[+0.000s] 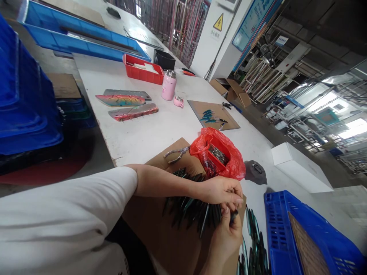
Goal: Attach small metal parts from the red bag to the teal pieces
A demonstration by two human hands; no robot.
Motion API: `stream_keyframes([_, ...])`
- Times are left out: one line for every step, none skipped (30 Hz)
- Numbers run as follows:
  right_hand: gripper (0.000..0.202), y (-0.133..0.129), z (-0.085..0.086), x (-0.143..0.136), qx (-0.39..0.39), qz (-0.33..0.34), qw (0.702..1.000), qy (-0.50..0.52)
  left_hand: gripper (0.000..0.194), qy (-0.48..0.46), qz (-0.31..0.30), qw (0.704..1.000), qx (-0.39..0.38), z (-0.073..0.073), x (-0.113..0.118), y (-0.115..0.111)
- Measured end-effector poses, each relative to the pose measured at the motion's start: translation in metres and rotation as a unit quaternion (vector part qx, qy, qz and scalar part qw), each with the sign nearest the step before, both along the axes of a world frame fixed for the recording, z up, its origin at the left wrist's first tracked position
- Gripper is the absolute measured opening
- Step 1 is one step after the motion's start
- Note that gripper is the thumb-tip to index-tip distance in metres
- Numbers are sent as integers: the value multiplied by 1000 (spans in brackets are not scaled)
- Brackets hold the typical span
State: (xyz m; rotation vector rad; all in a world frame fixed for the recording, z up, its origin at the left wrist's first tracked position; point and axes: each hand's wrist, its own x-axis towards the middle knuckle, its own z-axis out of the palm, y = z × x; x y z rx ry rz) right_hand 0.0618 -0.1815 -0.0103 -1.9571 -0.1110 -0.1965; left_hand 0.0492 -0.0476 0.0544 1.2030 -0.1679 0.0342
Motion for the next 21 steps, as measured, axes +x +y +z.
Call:
stream_keyframes([43,0,1,-1,-6,-6,1000,5,23,-2,1,1000,2,0,0,0])
stream_keyframes([44,1,2,-1,-10,-14,1000,11,23,-2,1,1000,4,1,0,1])
stream_keyframes([44,1,4,-2,-13,-23,1000,16,22,-2,0,1000,6,1,-1,1])
stream_keyframes([45,2,5,-3,-13,-29,999,20,23,-2,-2,1000,8,2,-1,1])
stream_keyframes([45,3,6,-3,-10,-33,999,22,23,-4,-4,1000,9,2,-1,1])
stream_keyframes([44,3,7,-4,-5,-32,999,22,23,-6,-6,1000,10,2,-1,1])
stream_keyframes([44,4,7,-4,3,-31,999,19,24,-8,-8,1000,11,2,-1,1])
stream_keyframes([43,4,7,-4,14,-27,999,15,24,-10,-10,1000,12,2,-1,1])
stream_keyframes([43,5,6,-4,27,-21,999,11,24,-11,-11,1000,13,2,-1,1])
stream_keyframes([42,5,5,-3,37,-18,999,7,24,-12,-11,1000,14,1,-1,2])
stream_keyframes([42,5,4,-3,45,-15,999,4,24,-12,-10,1000,16,1,-1,1])
stream_keyframes([43,5,4,-3,49,-15,999,2,24,-12,-8,1000,17,1,-1,1])
stream_keyframes([43,5,4,-2,50,-16,999,1,25,-12,-6,1000,18,0,-1,2])
stream_keyframes([43,5,4,-2,49,-16,999,0,25,-10,-5,1000,19,0,-1,2])
stream_keyframes([44,6,4,-2,47,-19,999,-1,25,-8,-5,1000,20,0,-1,2])
stream_keyframes([44,6,5,-3,45,-21,999,-1,25,-5,-4,1000,22,1,-1,2])
stream_keyframes([43,6,6,-3,40,-22,999,-2,25,-2,-4,1000,25,1,-1,2])
stream_keyframes([43,6,7,-3,35,-24,999,-4,24,-1,-3,1000,27,2,-1,2])
stream_keyframes([43,6,8,-4,29,-25,999,-4,23,-1,-3,1000,30,2,-1,2])
stream_keyframes([43,7,9,-5,23,-26,999,-3,23,-1,-4,999,32,3,-1,2])
stream_keyframes([43,7,9,-5,20,-24,1000,-2,22,-1,-4,999,34,3,-1,2])
